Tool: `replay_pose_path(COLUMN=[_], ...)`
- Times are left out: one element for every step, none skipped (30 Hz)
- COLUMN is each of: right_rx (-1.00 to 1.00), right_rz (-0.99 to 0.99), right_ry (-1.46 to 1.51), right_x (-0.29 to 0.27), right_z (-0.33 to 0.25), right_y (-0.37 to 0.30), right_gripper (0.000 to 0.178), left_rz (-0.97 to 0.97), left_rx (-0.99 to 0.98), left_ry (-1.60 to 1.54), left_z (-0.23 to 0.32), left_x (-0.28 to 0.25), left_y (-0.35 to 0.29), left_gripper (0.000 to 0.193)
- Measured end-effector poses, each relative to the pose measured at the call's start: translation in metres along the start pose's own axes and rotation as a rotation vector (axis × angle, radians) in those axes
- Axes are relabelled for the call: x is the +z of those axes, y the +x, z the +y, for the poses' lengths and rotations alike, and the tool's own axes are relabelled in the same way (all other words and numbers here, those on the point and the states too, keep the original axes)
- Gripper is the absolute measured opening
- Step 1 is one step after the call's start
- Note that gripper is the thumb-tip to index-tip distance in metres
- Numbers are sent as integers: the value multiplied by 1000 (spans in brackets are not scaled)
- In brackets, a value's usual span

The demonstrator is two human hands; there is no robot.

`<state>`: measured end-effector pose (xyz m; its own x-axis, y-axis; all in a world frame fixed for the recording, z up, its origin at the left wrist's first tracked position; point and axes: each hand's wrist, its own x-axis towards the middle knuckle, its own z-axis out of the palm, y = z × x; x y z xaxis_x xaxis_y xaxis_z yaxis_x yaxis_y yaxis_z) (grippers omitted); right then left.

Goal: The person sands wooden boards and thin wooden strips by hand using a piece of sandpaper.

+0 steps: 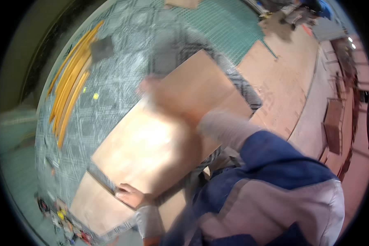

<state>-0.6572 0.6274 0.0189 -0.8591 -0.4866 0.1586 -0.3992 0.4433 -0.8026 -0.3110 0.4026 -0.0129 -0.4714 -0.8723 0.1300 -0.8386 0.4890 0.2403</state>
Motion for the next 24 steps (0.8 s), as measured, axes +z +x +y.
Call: replay_pose_path(right_rx=[-53,-106,21,146,86,36,-14,-150,-280,-290,-302,-281,-255,-315,-324,-392,-458,-517,-565,-612,-521,-427,-386,-349], right_rz=[108,211,201,181,206,229,254,247,236,154,72,-21,-110,-241,-324,-313,-295,-395,-404,-413,-399,-384,-214,-56], right_ry=[-190,-356,-437,-513,-544,-586,-626,-555,-477,-475,-479,-351,-228,-194,-166,-210,-257,-352,-274,-201,-92,13,-148,-286], right_x=[-36,-64,-86,-106,-96,-81,-60,-22,21,56,89,122,153,175,210,245,273,290,294,296,277,243,205,180], right_z=[47,94,94,95,98,103,105,98,82,42,-5,-39,-70,-104,-122,-142,-158,-174,-174,-169,-158,-137,-107,-83], right_y=[1,4,8,12,16,14,12,9,5,0,-6,-6,-7,-7,-7,-8,-5,-6,-8,-6,-6,-8,-7,-9], right_gripper=[54,56,58,61,62,63,64,64,64,63,62,61,60,61,64,63,63,64,65,66,67,68,61,53], left_rz=[-17,-12,-32,-44,-46,-64,-33,-14,-59,-31,-43,-56,-46,-33,-41,-49,-53,-59,-61,-52,-40,-27,-44,-75], left_rx=[-1,-22,7,30,51,77,122,173,95,112,96,91,138,182,130,111,154,177,122,166,192,220,248,270], left_ry=[-54,-100,-45,11,14,12,9,-11,-60,-76,-97,-116,-115,-117,-139,-125,-132,-136,-218,-243,-271,-298,-330,-325], left_z=[-4,-15,-11,-2,3,3,-1,-3,8,9,16,18,9,1,10,14,11,5,1,-3,-12,-23,-42,-57], left_x=[0,1,-1,-2,-5,-7,-9,-4,-10,-11,-18,-22,-17,-10,-14,-17,-14,-13,-12,-13,-16,-20,-16,-14], left_y=[-8,-19,-20,-17,-15,-16,-16,-17,-19,-20,-20,-18,-18,-19,-16,-15,-11,-13,-14,-17,-23,-28,-40,-45], left_gripper=[31,30,29,29,29,30,30,31,31,29,28,28,27,26,24,24,24,25,26,27,29,31,42,46])
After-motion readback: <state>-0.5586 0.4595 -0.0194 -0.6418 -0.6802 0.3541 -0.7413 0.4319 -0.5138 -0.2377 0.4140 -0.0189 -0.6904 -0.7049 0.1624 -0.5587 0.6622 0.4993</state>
